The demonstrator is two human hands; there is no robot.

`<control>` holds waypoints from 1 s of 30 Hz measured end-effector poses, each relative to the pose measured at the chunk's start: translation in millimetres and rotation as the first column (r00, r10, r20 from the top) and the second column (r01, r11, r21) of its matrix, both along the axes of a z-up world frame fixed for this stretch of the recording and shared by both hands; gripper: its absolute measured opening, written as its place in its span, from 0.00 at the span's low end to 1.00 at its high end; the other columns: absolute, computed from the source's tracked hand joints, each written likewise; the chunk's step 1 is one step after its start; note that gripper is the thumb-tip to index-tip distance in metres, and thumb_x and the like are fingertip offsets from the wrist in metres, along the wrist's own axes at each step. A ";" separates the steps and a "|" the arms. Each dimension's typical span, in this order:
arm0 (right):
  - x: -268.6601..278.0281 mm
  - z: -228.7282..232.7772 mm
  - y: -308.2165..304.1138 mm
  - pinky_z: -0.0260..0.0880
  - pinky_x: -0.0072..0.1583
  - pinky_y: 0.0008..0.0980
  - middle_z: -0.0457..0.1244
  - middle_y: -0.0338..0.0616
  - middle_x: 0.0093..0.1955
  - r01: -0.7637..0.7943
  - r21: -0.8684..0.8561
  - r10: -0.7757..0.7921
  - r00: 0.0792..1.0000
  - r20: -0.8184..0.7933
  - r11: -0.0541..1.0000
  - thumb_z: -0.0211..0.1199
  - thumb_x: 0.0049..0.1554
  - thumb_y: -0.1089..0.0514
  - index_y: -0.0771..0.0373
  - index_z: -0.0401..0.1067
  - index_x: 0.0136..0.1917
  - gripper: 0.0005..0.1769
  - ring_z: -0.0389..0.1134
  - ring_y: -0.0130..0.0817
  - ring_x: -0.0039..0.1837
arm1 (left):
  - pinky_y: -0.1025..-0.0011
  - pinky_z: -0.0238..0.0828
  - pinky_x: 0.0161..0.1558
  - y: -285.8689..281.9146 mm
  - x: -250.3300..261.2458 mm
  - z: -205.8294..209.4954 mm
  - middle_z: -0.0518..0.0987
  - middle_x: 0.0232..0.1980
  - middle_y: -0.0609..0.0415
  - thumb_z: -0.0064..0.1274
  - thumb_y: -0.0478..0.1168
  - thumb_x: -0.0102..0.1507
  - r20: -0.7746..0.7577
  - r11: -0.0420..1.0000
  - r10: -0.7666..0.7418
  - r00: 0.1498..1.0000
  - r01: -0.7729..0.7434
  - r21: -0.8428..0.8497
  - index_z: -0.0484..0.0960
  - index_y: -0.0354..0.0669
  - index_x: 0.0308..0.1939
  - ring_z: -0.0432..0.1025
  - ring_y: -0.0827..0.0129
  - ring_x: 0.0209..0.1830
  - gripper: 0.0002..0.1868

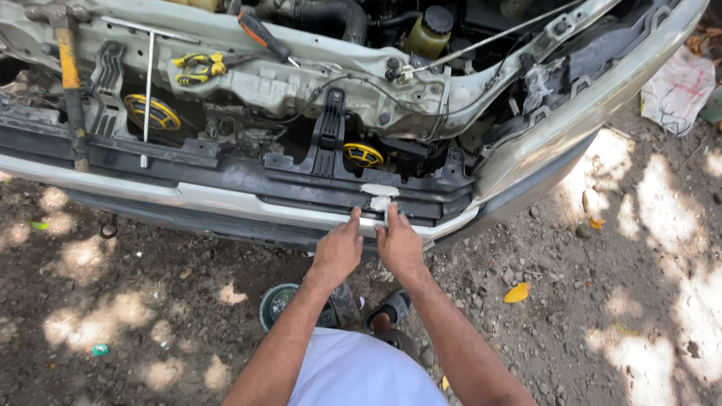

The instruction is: The person applies a white paste-like substance to the front bumper area of a car with the hood open. They use their hands to spread and smooth the material over the surface, repeatedly dipping their fingers into a small container to gather more paste.

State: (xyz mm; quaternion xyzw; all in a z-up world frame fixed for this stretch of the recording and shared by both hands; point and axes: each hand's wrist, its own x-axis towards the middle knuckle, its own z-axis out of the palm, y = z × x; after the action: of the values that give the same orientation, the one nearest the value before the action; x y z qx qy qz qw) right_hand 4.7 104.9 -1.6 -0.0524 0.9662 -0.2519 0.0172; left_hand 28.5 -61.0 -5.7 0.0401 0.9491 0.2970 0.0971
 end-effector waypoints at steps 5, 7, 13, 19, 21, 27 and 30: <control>-7.4 -17.0 -17.9 0.71 0.53 0.52 0.65 0.55 0.57 -0.006 0.020 0.006 1.000 -0.014 1.000 0.60 0.60 0.52 0.65 0.55 0.77 0.36 0.70 0.57 0.54 | 0.55 0.76 0.52 -2.9 7.2 -21.9 0.81 0.55 0.38 0.51 0.41 0.67 0.035 0.949 0.120 0.992 -0.125 0.290 0.64 0.40 0.74 0.78 0.50 0.50 0.31; -9.0 -13.1 -23.3 0.71 0.52 0.52 0.65 0.55 0.58 -0.006 0.040 0.007 1.000 -0.020 0.999 0.60 0.59 0.53 0.64 0.55 0.77 0.36 0.70 0.58 0.53 | 0.58 0.77 0.52 0.9 0.5 -57.2 0.82 0.57 0.39 0.51 0.42 0.69 0.071 0.881 0.173 0.982 -0.187 0.435 0.71 0.39 0.71 0.79 0.54 0.50 0.26; -1.0 4.5 -22.1 0.72 0.52 0.51 0.67 0.51 0.51 0.022 0.035 -0.021 0.999 -0.039 0.999 0.61 0.58 0.51 0.54 0.64 0.74 0.31 0.71 0.54 0.51 | 0.67 0.76 0.40 9.8 -26.0 -91.9 0.82 0.46 0.53 0.45 0.52 0.70 0.670 0.024 -0.097 0.736 -0.671 0.741 0.79 0.41 0.54 0.75 0.70 0.36 0.20; -5.2 2.1 -0.7 0.72 0.49 0.53 0.67 0.50 0.50 0.056 0.069 -0.054 0.998 -0.041 0.996 0.61 0.60 0.51 0.48 0.68 0.71 0.26 0.71 0.56 0.49 | 0.64 0.77 0.41 36.0 -42.4 -98.9 0.82 0.44 0.54 0.52 0.55 0.67 0.627 0.023 -0.178 0.758 -0.634 0.773 0.78 0.45 0.50 0.77 0.67 0.38 0.19; -9.8 3.9 8.5 0.73 0.49 0.51 0.68 0.48 0.48 -0.007 0.097 0.018 0.994 -0.112 0.995 0.60 0.60 0.51 0.47 0.71 0.68 0.23 0.71 0.55 0.48 | 0.65 0.77 0.41 45.7 -47.8 -103.7 0.83 0.44 0.53 0.54 0.58 0.66 0.643 0.060 -0.132 0.754 -0.641 0.765 0.80 0.44 0.51 0.77 0.65 0.38 0.23; -27.2 9.3 44.1 0.74 0.57 0.41 0.70 0.51 0.56 -0.041 -0.175 0.057 0.994 0.092 0.984 0.62 0.58 0.53 0.48 0.75 0.68 0.24 0.73 0.51 0.55 | 0.67 0.79 0.41 65.5 -57.9 -96.2 0.82 0.44 0.54 0.58 0.55 0.65 0.652 -0.036 -0.056 0.756 -0.655 0.755 0.79 0.41 0.51 0.78 0.67 0.40 0.22; -30.4 -26.7 70.7 0.68 0.64 0.32 0.69 0.52 0.65 -0.021 -0.493 0.108 0.983 0.149 0.870 0.63 0.57 0.58 0.59 0.73 0.70 0.27 0.72 0.37 0.64 | 0.66 0.77 0.38 78.1 -59.5 -110.0 0.83 0.42 0.55 0.59 0.51 0.65 0.722 -0.047 0.021 0.692 -0.721 0.692 0.80 0.40 0.48 0.79 0.65 0.38 0.19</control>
State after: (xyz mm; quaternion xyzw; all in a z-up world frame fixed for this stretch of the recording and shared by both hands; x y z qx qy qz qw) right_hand -25.8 175.6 -28.3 -0.0655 0.8635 -0.4909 0.0949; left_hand -31.0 17.1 -115.7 -0.2645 0.3945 0.8571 0.1994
